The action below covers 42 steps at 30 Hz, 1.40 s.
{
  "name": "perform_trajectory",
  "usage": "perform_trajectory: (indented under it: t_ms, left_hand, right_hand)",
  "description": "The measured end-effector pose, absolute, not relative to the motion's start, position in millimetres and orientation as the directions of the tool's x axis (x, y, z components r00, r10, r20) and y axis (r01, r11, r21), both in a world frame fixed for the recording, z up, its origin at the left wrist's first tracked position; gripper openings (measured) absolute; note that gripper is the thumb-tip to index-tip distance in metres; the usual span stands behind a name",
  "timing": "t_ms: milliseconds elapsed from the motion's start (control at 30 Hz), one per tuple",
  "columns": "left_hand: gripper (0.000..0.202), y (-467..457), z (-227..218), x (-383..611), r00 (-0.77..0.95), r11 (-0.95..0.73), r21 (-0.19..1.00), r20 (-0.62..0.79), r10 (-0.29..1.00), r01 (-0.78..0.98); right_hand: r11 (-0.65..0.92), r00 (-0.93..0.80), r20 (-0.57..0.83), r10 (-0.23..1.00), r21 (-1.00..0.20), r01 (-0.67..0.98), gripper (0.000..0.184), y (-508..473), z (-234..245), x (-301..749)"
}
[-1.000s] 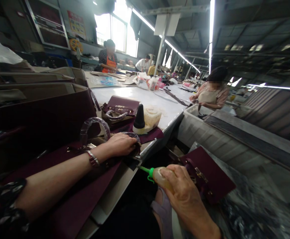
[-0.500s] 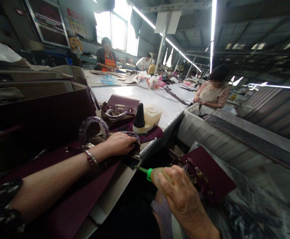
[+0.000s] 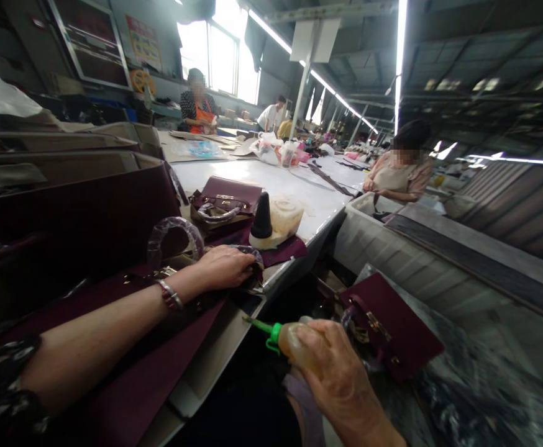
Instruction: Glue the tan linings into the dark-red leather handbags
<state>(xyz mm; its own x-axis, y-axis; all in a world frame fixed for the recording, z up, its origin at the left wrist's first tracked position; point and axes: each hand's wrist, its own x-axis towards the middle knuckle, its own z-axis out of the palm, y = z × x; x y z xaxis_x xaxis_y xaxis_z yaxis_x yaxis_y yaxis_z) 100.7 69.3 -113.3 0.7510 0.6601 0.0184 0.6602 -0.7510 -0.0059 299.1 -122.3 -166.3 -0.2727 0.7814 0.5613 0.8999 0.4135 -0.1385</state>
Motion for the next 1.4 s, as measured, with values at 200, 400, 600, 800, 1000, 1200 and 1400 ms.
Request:
perform_trajectory:
  t_ms: [200, 400, 600, 800, 1000, 1200, 1400]
  left_hand:
    - [0.026, 67.3, -111.6, 99.5, 0.748, -0.748, -0.014, 0.015, 0.664, 0.664]
    - [0.026, 65.9, -110.5, 99.1, 0.75, -0.75, -0.015, 0.016, 0.661, 0.661]
    - [0.026, 66.5, -111.3, 99.6, 0.749, -0.749, -0.022, 0.024, 0.662, 0.663]
    - [0.026, 66.5, -111.4, 99.6, 0.751, -0.75, -0.029, 0.031, 0.66, 0.66]
    - [0.026, 65.8, -107.5, 99.3, 0.742, -0.742, -0.028, 0.031, 0.669, 0.67]
    - [0.027, 64.7, -103.2, 97.6, 0.744, -0.743, -0.033, 0.042, 0.667, 0.668]
    - [0.027, 64.2, -101.6, 97.7, 0.747, -0.747, -0.021, 0.049, 0.663, 0.665]
  right_hand:
    - [0.339, -0.196, 0.611, 0.767, -0.125, 0.933, 0.02, -105.5, -166.7, 310.3]
    - [0.357, -0.199, 0.537, 0.819, -0.207, 0.911, 0.022, -116.8, -174.7, 307.2]
    - [0.382, -0.194, 0.557, 0.807, -0.242, 0.892, 0.02, -128.3, -179.4, 296.4]
    - [0.379, -0.199, 0.486, 0.851, -0.306, 0.873, 0.024, -137.7, -184.1, 290.9]
    - [0.407, -0.244, 0.413, 0.878, -0.374, 0.833, 0.037, -147.2, -182.2, 278.8]
    - [0.413, -0.253, 0.386, 0.887, -0.418, 0.809, 0.039, -149.8, -175.8, 281.7]
    - [0.303, -0.108, 0.494, 0.863, -0.335, 0.892, 0.02, -135.7, -165.9, 300.5]
